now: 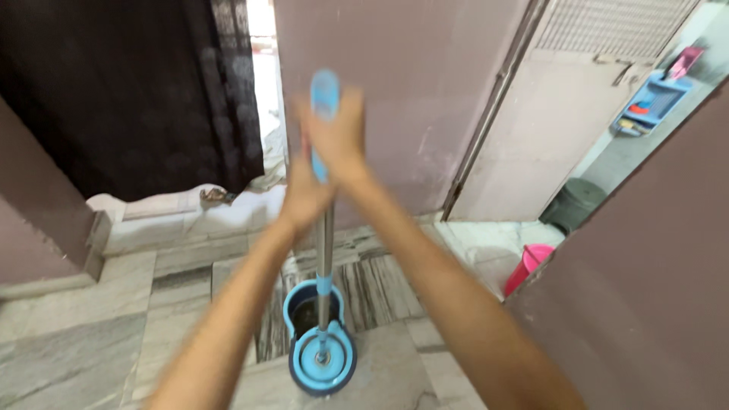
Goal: The person mops the marble floor in several rooms of a house using a spin mop and bucket, dipping the mop into the bucket to clean and wring it.
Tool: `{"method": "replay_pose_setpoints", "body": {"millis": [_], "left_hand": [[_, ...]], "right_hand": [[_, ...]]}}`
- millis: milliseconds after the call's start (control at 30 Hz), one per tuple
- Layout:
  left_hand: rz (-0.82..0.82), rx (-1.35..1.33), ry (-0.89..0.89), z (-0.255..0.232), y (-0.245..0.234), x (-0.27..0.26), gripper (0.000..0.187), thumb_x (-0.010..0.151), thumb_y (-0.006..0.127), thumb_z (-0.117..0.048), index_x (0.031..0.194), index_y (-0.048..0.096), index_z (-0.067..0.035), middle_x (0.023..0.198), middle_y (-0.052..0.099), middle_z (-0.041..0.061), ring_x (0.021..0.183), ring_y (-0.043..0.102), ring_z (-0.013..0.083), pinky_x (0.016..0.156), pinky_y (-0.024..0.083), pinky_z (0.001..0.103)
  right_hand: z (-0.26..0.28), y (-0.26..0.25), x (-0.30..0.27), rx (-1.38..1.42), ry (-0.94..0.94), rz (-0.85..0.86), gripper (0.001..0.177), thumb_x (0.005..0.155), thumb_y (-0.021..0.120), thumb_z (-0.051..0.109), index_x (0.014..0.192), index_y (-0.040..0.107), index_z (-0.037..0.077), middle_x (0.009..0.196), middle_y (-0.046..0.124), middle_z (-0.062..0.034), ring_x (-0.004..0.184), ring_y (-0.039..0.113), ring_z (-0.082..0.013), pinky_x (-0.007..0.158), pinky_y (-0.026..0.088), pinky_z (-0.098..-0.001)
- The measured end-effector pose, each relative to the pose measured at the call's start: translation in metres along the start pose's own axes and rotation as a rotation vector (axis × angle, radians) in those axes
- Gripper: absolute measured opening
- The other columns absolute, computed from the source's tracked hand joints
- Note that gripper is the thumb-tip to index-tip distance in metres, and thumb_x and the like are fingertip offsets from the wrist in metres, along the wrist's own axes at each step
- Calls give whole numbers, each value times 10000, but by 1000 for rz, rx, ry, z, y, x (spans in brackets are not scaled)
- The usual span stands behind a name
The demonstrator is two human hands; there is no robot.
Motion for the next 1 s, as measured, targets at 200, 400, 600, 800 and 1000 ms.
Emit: {"method": "replay_pose_setpoints", "body": {"millis": [200,400,600,800,1000], "left_hand": [[11,-106,-19,-19,16,-27,374,917,618,-155,1250,648,13,1177,715,102,1153,656,199,969,497,375],[-31,-22,-290,112,30,-83,263,902,661,-187,1059,709,18,919,754,164,871,746,281,761,551,439],[17,289,-169,194,54,-161,367,868,659,-198,1202,685,-50,1116,759,164,1123,689,318,986,396,528],[-44,203,-174,53,32,-89,911,787,780,-226,1540,291,-75,1343,578,203,1265,541,344,1037,401,450],[-28,46,-209,-35,25,-5,343,887,678,-321,1061,721,-28,915,761,157,891,744,362,793,548,411]], "right_hand": [[57,-3,-32,188,-166,74,315,827,729,105,573,546,69,483,533,1,406,514,-87,409,415,-279],[-49,2,-74,195,-31,64,337,833,730,94,585,507,50,504,498,14,435,481,-88,414,370,-287],[-136,-16,-157,56,-80,-30,195,791,710,69,674,558,36,571,511,22,530,470,-62,472,406,-290],[-34,-28,-69,-26,-221,-68,216,769,770,31,642,595,36,571,594,-10,518,554,-86,480,466,-287],[45,-19,-12,270,-93,64,202,817,705,42,650,592,33,547,573,-23,442,540,-102,403,423,-278]]}}
Point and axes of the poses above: each hand's wrist, its own x-axis towards the middle knuckle, its own y-axis out of the palm, z = x × y, the point moved 8 cm from there along x, towards the middle knuckle
